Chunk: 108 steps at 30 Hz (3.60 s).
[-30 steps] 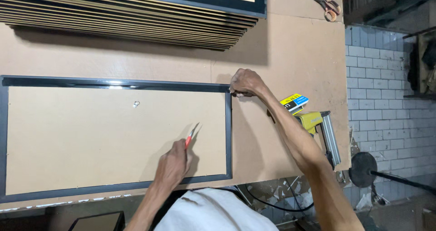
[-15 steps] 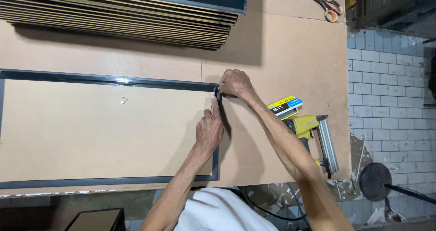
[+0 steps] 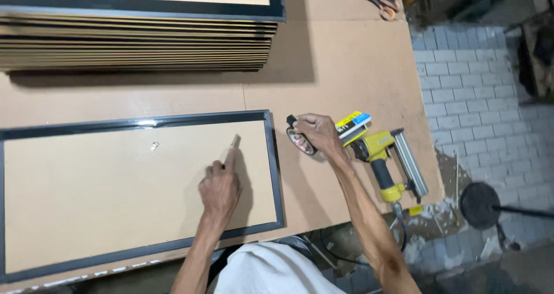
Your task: The person applies black adhesive edge tape along the edges of framed panels, pressing it down by hand and trimming the excess with a utility knife. They rotate each panel to reach all sides, then place the finished panel onto a stack of completed panels on the workbench.
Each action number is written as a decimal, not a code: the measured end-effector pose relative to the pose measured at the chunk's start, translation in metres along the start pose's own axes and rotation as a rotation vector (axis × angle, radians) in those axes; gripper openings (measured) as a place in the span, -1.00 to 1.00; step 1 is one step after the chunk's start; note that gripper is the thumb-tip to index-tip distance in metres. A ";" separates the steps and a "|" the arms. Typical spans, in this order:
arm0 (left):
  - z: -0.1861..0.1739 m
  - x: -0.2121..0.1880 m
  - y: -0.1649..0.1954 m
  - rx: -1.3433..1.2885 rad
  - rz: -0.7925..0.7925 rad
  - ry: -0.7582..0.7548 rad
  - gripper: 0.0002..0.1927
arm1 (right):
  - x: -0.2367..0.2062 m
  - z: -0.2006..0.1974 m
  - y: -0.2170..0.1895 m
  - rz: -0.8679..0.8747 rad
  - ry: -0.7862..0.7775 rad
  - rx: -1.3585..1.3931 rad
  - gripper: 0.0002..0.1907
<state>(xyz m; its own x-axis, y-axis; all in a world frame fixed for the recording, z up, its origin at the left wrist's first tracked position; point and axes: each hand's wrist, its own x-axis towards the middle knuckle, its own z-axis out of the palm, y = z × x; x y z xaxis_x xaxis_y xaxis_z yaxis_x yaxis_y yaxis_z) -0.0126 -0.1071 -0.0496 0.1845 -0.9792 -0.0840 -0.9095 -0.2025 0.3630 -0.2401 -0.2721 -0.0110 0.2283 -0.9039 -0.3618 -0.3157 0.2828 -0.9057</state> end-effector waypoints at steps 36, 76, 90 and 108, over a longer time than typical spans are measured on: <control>0.021 0.140 0.029 -0.506 0.385 0.234 -0.92 | -0.180 0.131 0.094 -0.188 0.369 0.478 -0.37; 0.047 0.131 0.018 -0.099 0.496 0.079 -0.26 | -0.249 0.124 0.161 0.520 0.385 0.290 -0.78; 0.039 -0.060 0.020 0.205 0.754 -0.349 0.26 | -0.253 0.123 0.164 0.548 0.292 0.535 -0.78; -0.062 -0.027 -0.089 -0.005 0.428 -0.390 -0.42 | -0.258 0.138 0.168 0.499 0.310 0.520 -0.75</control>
<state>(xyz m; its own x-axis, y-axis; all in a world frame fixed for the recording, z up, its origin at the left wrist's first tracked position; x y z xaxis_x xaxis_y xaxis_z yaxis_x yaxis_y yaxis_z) 0.0865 -0.0629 -0.0224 -0.3511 -0.8981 -0.2647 -0.8711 0.2096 0.4441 -0.2247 0.0532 -0.1003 -0.1192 -0.6568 -0.7445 0.1757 0.7241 -0.6669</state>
